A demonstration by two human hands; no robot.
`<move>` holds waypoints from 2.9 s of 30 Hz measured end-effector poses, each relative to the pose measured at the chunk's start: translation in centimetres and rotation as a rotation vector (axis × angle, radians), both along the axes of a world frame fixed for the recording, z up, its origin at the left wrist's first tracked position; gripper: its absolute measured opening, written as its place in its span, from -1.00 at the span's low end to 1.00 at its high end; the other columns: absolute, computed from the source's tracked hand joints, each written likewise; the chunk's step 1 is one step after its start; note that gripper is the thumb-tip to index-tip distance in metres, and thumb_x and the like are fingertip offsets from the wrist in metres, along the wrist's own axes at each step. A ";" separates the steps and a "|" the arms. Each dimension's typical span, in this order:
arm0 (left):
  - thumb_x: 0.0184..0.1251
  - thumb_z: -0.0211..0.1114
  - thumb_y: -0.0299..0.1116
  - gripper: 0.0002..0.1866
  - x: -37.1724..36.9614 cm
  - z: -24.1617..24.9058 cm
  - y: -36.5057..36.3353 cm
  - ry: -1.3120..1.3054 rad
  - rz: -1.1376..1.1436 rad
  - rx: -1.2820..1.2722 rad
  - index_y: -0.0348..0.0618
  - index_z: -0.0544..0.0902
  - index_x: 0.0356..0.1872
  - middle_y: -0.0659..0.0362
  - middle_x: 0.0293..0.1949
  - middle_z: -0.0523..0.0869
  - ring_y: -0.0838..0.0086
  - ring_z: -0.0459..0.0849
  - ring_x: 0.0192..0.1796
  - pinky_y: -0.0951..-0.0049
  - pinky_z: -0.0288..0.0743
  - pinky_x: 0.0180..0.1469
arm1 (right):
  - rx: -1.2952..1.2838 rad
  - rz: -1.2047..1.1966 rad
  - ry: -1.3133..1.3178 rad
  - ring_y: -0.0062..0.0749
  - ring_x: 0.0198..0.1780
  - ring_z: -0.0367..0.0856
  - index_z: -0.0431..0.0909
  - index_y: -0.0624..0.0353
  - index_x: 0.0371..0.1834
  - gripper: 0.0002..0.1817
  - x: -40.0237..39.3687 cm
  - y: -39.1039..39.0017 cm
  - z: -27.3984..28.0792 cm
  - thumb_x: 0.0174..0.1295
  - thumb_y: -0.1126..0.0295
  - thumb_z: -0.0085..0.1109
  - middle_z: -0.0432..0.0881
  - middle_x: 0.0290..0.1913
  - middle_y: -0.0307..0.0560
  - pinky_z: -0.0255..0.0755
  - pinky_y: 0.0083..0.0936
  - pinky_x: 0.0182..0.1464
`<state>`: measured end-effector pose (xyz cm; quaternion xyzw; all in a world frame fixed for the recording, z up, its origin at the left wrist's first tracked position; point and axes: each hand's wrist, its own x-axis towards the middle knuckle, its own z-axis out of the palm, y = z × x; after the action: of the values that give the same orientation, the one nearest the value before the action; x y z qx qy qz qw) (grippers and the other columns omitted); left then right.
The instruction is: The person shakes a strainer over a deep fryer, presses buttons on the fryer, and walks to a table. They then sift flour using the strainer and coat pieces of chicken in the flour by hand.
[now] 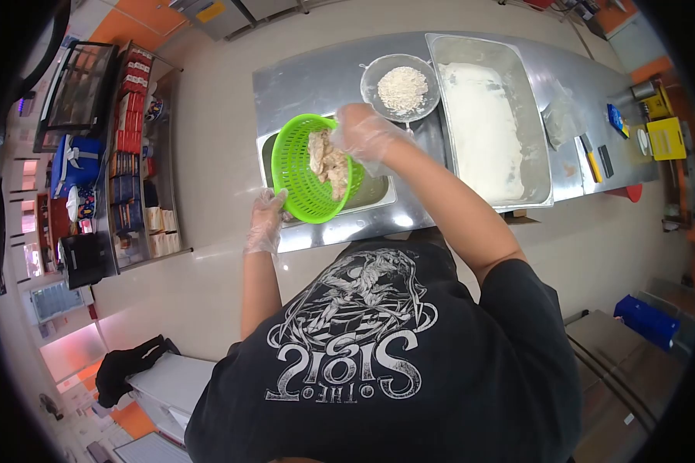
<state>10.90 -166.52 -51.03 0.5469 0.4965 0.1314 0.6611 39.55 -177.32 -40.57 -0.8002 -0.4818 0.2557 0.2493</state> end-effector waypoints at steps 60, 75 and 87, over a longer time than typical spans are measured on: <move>0.53 0.19 -0.25 -0.72 5.4 9.3 -0.6 0.011 -0.086 0.330 -0.26 0.55 0.03 0.23 -0.32 0.63 0.62 0.54 -0.45 0.61 0.39 -0.45 | 0.202 -0.351 0.626 -0.51 -0.36 0.55 0.53 0.36 0.11 -0.60 1.8 -7.3 -8.4 0.32 0.31 0.30 0.66 -0.24 -0.12 0.51 -0.45 -0.30; 0.35 0.37 -0.38 -0.81 36.9 -0.4 -16.4 -0.182 -0.669 0.855 -0.25 0.58 -0.17 -0.12 -0.30 0.70 -0.02 0.70 -0.26 0.13 0.56 -0.22 | 0.422 -0.467 -0.071 -0.12 -0.21 0.69 0.66 0.21 -0.06 -0.80 29.8 -31.9 -12.2 0.31 0.40 0.30 0.73 -0.24 0.06 0.53 -0.34 -0.11; 0.26 0.34 -0.50 -0.85 39.3 -6.0 -18.5 0.000 -0.589 1.134 -0.25 0.56 -0.21 -0.18 -0.26 0.67 -0.14 0.68 -0.13 0.04 0.55 -0.14 | 0.439 -0.355 -0.304 0.06 -0.11 0.70 0.68 0.15 -0.08 -0.81 33.5 -31.9 -19.5 0.36 0.51 0.07 0.70 -0.17 0.15 0.57 -0.20 -0.10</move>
<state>50.16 -184.98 -57.03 0.9254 0.1789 0.1863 0.2775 73.06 -209.18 -60.05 -0.8280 -0.4099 -0.0246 0.3819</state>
